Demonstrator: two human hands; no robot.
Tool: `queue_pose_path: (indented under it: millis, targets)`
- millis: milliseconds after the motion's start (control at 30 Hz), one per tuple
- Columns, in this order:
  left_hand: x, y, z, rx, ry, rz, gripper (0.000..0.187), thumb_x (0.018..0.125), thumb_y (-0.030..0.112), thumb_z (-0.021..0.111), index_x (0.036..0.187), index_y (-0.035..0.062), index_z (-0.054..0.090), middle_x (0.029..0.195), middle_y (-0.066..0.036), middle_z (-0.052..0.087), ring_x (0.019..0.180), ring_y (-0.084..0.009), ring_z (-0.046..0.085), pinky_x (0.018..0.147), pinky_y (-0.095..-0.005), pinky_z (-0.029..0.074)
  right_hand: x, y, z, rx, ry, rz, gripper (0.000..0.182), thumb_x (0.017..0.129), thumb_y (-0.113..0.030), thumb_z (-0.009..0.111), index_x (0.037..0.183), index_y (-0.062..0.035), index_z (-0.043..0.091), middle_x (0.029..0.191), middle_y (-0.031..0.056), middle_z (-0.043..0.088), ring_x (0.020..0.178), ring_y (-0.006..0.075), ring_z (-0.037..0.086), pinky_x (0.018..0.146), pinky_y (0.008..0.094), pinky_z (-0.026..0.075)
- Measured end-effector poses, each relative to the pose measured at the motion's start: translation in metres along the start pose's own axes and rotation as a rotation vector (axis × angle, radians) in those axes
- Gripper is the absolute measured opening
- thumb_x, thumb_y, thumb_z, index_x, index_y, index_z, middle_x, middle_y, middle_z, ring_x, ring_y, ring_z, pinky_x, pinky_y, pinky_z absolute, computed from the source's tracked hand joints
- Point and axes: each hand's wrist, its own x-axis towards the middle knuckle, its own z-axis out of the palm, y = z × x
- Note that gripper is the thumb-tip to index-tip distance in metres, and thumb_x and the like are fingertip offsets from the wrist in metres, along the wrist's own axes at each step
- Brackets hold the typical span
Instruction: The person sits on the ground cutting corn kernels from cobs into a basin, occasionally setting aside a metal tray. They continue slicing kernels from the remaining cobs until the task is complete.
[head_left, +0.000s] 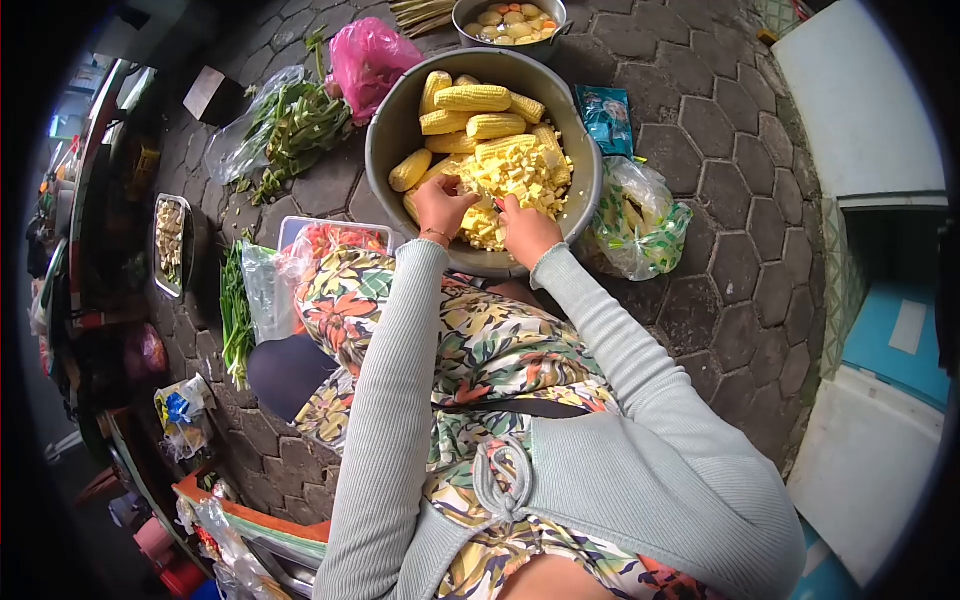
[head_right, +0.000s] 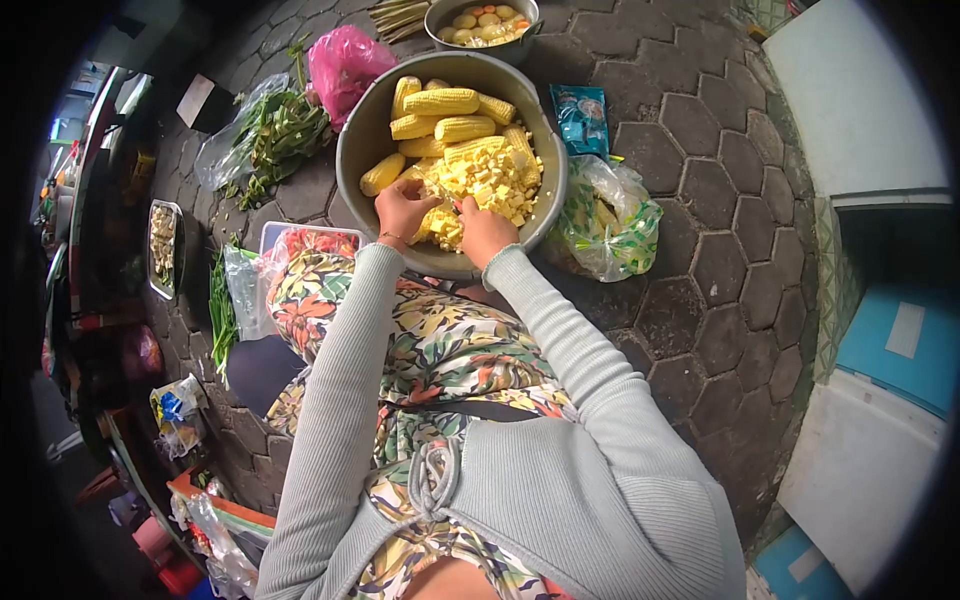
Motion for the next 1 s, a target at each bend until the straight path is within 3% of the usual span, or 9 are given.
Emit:
queue_pose_path:
  millis: [600,1000]
  targets:
    - [0.002,0.005,0.006,-0.038,-0.021,0.015,0.037,0.05,0.018,0.075,0.076,-0.0041,0.062,0.069,-0.012,0.062,0.063,-0.0174,0.059,0.061,-0.0269,0.047,-0.005,-0.004,0.003,-0.134,0.055,0.042,0.014,0.084,-0.017,0.038,0.091,-0.0048,0.04,0.068,0.0181,0.059,0.067,0.0342,0.06,0.059,0.0441,0.046]
    - [0.003,-0.009,0.01,0.019,0.041,0.151,0.035,0.049,0.018,0.074,0.073,-0.0045,0.06,0.066,-0.013,0.059,0.062,-0.0225,0.058,0.06,-0.029,0.046,0.003,-0.011,0.003,-0.155,-0.006,0.041,0.017,0.086,-0.019,0.035,0.09,-0.0047,0.044,0.074,0.0169,0.06,0.074,0.0322,0.06,0.065,0.0412,0.047]
